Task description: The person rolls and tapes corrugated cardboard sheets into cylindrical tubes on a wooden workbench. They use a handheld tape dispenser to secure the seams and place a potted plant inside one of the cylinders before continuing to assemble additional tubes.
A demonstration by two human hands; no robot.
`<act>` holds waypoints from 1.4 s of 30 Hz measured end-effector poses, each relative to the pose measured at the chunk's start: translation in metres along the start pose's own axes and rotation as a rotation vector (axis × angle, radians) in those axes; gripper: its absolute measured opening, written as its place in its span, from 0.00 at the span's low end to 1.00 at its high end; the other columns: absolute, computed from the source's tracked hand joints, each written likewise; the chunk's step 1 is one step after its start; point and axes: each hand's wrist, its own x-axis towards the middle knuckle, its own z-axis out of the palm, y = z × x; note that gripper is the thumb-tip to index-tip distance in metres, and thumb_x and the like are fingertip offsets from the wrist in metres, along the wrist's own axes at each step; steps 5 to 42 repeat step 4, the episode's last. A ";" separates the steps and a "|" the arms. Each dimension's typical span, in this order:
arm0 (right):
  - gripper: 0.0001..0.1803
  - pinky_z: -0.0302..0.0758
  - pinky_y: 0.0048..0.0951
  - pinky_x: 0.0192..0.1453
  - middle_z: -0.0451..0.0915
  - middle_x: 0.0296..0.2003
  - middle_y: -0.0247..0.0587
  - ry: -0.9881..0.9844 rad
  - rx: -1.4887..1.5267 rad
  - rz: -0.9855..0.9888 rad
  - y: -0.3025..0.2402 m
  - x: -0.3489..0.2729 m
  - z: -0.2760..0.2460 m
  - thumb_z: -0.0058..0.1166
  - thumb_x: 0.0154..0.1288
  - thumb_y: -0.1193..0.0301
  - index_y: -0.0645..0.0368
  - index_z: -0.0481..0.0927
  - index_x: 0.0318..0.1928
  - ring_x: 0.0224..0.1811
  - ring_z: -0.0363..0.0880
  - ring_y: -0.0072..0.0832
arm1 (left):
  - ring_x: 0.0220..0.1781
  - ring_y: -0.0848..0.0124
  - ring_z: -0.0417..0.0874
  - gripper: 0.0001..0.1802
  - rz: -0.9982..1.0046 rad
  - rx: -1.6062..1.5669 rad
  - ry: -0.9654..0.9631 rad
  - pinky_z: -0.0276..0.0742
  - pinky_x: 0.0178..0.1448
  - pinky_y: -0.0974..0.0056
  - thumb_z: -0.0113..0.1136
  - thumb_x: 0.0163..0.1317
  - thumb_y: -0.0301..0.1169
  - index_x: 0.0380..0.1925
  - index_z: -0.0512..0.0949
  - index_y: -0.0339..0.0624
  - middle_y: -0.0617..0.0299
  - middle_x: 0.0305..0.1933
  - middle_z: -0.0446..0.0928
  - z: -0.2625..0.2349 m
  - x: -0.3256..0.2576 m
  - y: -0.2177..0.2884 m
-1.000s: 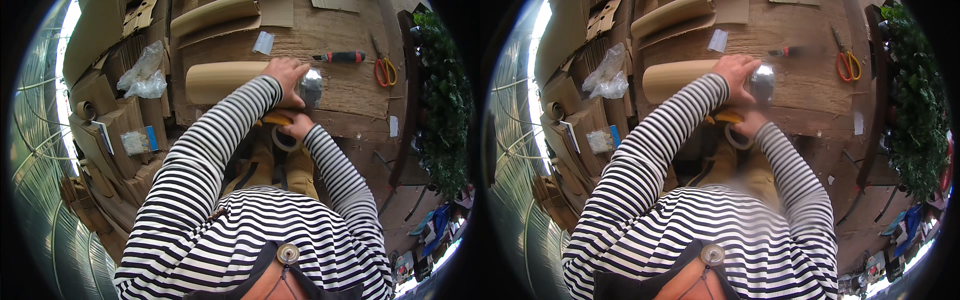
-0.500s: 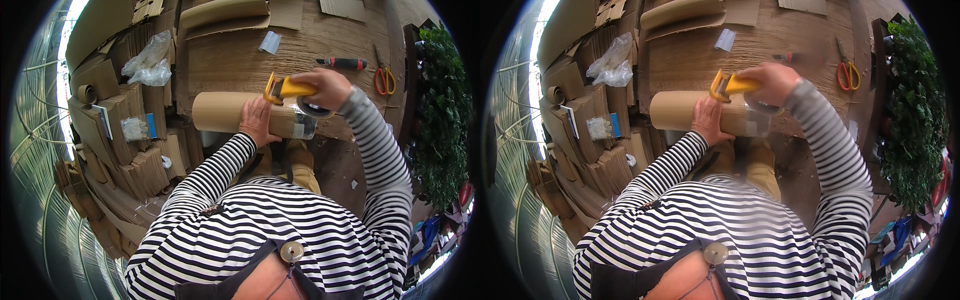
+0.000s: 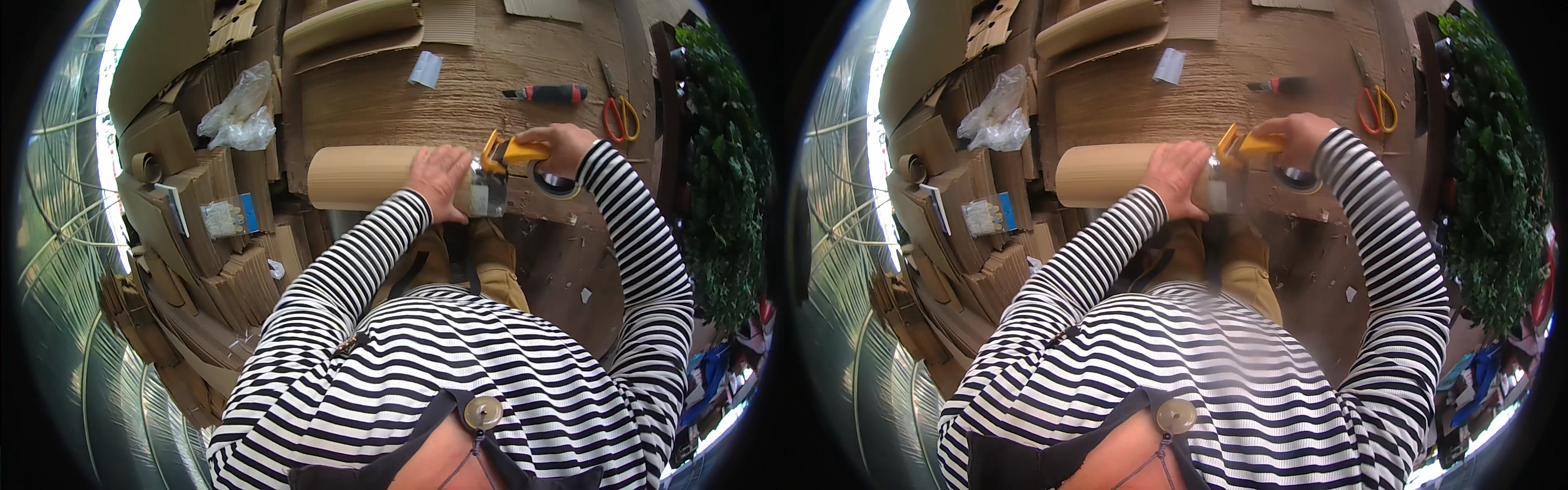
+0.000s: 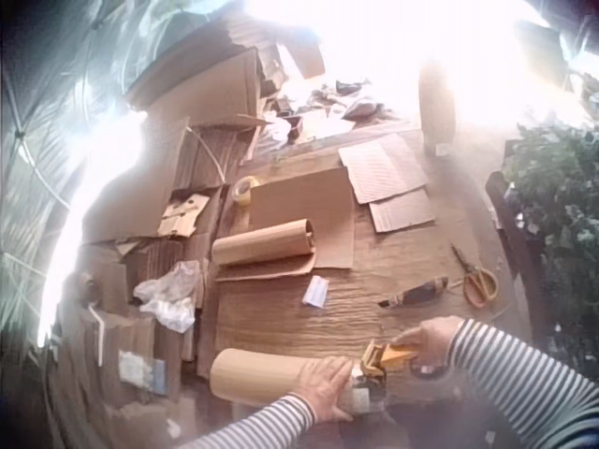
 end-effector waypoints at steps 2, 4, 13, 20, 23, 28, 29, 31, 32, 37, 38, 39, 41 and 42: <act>0.32 0.78 0.35 0.70 0.84 0.61 0.44 0.163 0.342 0.015 0.057 -0.014 0.039 0.68 0.61 0.72 0.44 0.81 0.67 0.62 0.84 0.39 | 0.81 0.56 0.62 0.67 -0.009 -0.045 -0.009 0.54 0.82 0.41 0.83 0.36 0.60 0.75 0.62 0.42 0.52 0.78 0.65 -0.010 0.015 -0.008; 0.32 0.75 0.34 0.73 0.83 0.63 0.47 0.286 0.502 -0.040 0.098 -0.022 0.088 0.67 0.61 0.74 0.49 0.80 0.68 0.66 0.82 0.40 | 0.82 0.56 0.61 0.65 -0.109 -0.177 -0.165 0.54 0.82 0.42 0.81 0.40 0.60 0.76 0.62 0.46 0.49 0.79 0.64 -0.037 0.033 -0.009; 0.32 0.75 0.34 0.73 0.83 0.63 0.47 0.286 0.502 -0.040 0.098 -0.022 0.088 0.67 0.61 0.74 0.49 0.80 0.68 0.66 0.82 0.40 | 0.82 0.56 0.61 0.65 -0.109 -0.177 -0.165 0.54 0.82 0.42 0.81 0.40 0.60 0.76 0.62 0.46 0.49 0.79 0.64 -0.037 0.033 -0.009; 0.32 0.75 0.34 0.73 0.83 0.63 0.47 0.286 0.502 -0.040 0.098 -0.022 0.088 0.67 0.61 0.74 0.49 0.80 0.68 0.66 0.82 0.40 | 0.82 0.56 0.61 0.65 -0.109 -0.177 -0.165 0.54 0.82 0.42 0.81 0.40 0.60 0.76 0.62 0.46 0.49 0.79 0.64 -0.037 0.033 -0.009; 0.32 0.75 0.34 0.73 0.83 0.63 0.47 0.286 0.502 -0.040 0.098 -0.022 0.088 0.67 0.61 0.74 0.49 0.80 0.68 0.66 0.82 0.40 | 0.82 0.56 0.61 0.65 -0.109 -0.177 -0.165 0.54 0.82 0.42 0.81 0.40 0.60 0.76 0.62 0.46 0.49 0.79 0.64 -0.037 0.033 -0.009; 0.32 0.75 0.34 0.73 0.83 0.63 0.47 0.286 0.502 -0.040 0.098 -0.022 0.088 0.67 0.61 0.74 0.49 0.80 0.68 0.66 0.82 0.40 | 0.82 0.56 0.61 0.65 -0.109 -0.177 -0.165 0.54 0.82 0.42 0.81 0.40 0.60 0.76 0.62 0.46 0.49 0.79 0.64 -0.037 0.033 -0.009; 0.32 0.75 0.34 0.73 0.83 0.63 0.47 0.286 0.502 -0.040 0.098 -0.022 0.088 0.67 0.61 0.74 0.49 0.80 0.68 0.66 0.82 0.40 | 0.82 0.56 0.61 0.65 -0.109 -0.177 -0.165 0.54 0.82 0.42 0.81 0.40 0.60 0.76 0.62 0.46 0.49 0.79 0.64 -0.037 0.033 -0.009; 0.32 0.75 0.34 0.73 0.83 0.63 0.47 0.286 0.502 -0.040 0.098 -0.022 0.088 0.67 0.61 0.74 0.49 0.80 0.68 0.66 0.82 0.40 | 0.82 0.56 0.61 0.65 -0.109 -0.177 -0.165 0.54 0.82 0.42 0.81 0.40 0.60 0.76 0.62 0.46 0.49 0.79 0.64 -0.037 0.033 -0.009; 0.32 0.75 0.34 0.73 0.83 0.63 0.47 0.286 0.502 -0.040 0.098 -0.022 0.088 0.67 0.61 0.74 0.49 0.80 0.68 0.66 0.82 0.40 | 0.82 0.56 0.61 0.65 -0.109 -0.177 -0.165 0.54 0.82 0.42 0.81 0.40 0.60 0.76 0.62 0.46 0.49 0.79 0.64 -0.037 0.033 -0.009; 0.32 0.75 0.34 0.73 0.83 0.63 0.47 0.286 0.502 -0.040 0.098 -0.022 0.088 0.67 0.61 0.74 0.49 0.80 0.68 0.66 0.82 0.40 | 0.82 0.56 0.61 0.65 -0.109 -0.177 -0.165 0.54 0.82 0.42 0.81 0.40 0.60 0.76 0.62 0.46 0.49 0.79 0.64 -0.037 0.033 -0.009; 0.32 0.75 0.34 0.73 0.83 0.63 0.47 0.286 0.502 -0.040 0.098 -0.022 0.088 0.67 0.61 0.74 0.49 0.80 0.68 0.66 0.82 0.40 | 0.82 0.56 0.61 0.65 -0.109 -0.177 -0.165 0.54 0.82 0.42 0.81 0.40 0.60 0.76 0.62 0.46 0.49 0.79 0.64 -0.037 0.033 -0.009; 0.32 0.75 0.34 0.73 0.83 0.63 0.47 0.286 0.502 -0.040 0.098 -0.022 0.088 0.67 0.61 0.74 0.49 0.80 0.68 0.66 0.82 0.40 | 0.82 0.56 0.61 0.65 -0.109 -0.177 -0.165 0.54 0.82 0.42 0.81 0.40 0.60 0.76 0.62 0.46 0.49 0.79 0.64 -0.037 0.033 -0.009; 0.32 0.75 0.34 0.73 0.83 0.63 0.47 0.286 0.502 -0.040 0.098 -0.022 0.088 0.67 0.61 0.74 0.49 0.80 0.68 0.66 0.82 0.40 | 0.82 0.56 0.61 0.65 -0.109 -0.177 -0.165 0.54 0.82 0.42 0.81 0.40 0.60 0.76 0.62 0.46 0.49 0.79 0.64 -0.037 0.033 -0.009; 0.32 0.75 0.34 0.73 0.83 0.63 0.47 0.286 0.502 -0.040 0.098 -0.022 0.088 0.67 0.61 0.74 0.49 0.80 0.68 0.66 0.82 0.40 | 0.82 0.56 0.61 0.65 -0.109 -0.177 -0.165 0.54 0.82 0.42 0.81 0.40 0.60 0.76 0.62 0.46 0.49 0.79 0.64 -0.037 0.033 -0.009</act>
